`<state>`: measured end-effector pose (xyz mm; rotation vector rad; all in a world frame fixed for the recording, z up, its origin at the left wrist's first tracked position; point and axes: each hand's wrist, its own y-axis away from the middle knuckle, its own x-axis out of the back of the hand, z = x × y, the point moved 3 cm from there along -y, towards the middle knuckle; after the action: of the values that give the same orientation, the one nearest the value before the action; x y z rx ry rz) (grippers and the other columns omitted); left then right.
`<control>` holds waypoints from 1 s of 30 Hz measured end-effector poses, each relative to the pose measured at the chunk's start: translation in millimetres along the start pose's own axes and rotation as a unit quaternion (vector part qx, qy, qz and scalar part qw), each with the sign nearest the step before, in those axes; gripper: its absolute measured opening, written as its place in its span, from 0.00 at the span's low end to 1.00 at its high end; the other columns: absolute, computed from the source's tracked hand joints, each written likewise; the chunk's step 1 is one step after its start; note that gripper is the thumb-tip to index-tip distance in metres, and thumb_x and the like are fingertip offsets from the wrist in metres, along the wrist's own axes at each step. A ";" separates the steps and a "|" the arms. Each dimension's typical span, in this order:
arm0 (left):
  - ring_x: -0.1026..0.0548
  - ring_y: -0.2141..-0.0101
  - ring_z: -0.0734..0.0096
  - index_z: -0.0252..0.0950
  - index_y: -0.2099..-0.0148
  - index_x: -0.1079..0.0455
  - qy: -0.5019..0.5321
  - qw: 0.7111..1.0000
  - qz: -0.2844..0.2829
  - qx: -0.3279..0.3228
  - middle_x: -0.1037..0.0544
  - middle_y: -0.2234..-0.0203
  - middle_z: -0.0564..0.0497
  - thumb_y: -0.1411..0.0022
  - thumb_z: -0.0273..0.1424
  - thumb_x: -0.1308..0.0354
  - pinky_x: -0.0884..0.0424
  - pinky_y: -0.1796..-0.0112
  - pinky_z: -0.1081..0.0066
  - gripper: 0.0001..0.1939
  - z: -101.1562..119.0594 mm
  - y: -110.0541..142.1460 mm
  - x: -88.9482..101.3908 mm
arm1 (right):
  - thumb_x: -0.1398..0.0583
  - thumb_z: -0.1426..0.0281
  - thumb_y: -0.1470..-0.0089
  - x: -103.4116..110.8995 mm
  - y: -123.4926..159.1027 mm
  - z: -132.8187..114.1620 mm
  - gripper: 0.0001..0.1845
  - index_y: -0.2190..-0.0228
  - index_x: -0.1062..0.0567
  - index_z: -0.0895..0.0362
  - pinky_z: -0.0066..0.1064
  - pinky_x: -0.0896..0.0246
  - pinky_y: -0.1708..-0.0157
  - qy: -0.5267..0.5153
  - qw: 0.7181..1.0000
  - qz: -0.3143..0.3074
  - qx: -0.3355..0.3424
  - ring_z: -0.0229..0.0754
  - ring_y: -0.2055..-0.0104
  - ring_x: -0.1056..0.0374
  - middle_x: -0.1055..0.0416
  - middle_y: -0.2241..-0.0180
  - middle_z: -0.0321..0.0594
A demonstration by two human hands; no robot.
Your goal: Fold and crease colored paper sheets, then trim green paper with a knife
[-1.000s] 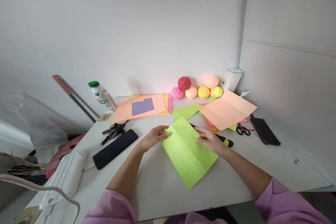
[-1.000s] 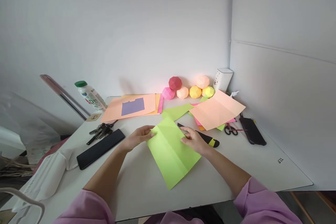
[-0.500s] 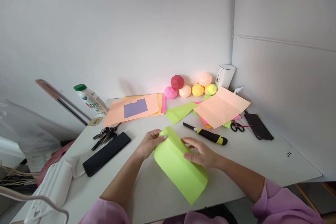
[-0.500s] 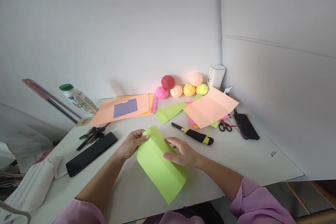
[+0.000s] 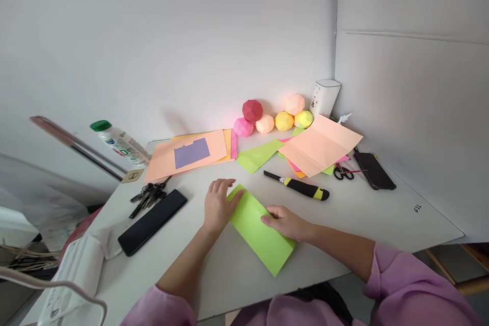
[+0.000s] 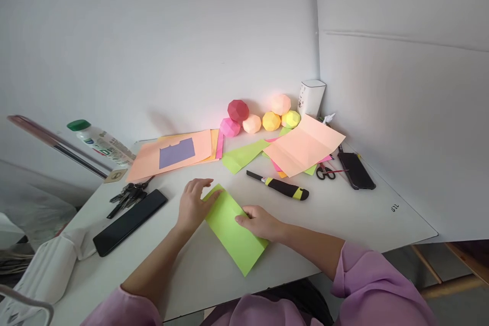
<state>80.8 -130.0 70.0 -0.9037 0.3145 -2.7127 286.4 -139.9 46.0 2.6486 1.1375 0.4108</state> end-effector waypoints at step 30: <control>0.47 0.36 0.46 0.29 0.40 0.37 -0.288 0.936 -0.138 -0.150 0.38 0.39 0.34 0.34 0.42 0.56 0.46 0.40 0.49 0.28 -17.5 33.5 -59.9 | 0.50 0.79 0.40 -0.6 68.9 29.9 0.15 0.57 0.26 0.62 0.31 0.45 0.78 0.624 0.762 0.076 0.157 0.40 0.76 0.34 0.27 0.68 0.47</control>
<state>122.3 -140.6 13.6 -1.8952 0.5114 -2.5066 342.3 -189.6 39.7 2.5668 1.2683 2.4476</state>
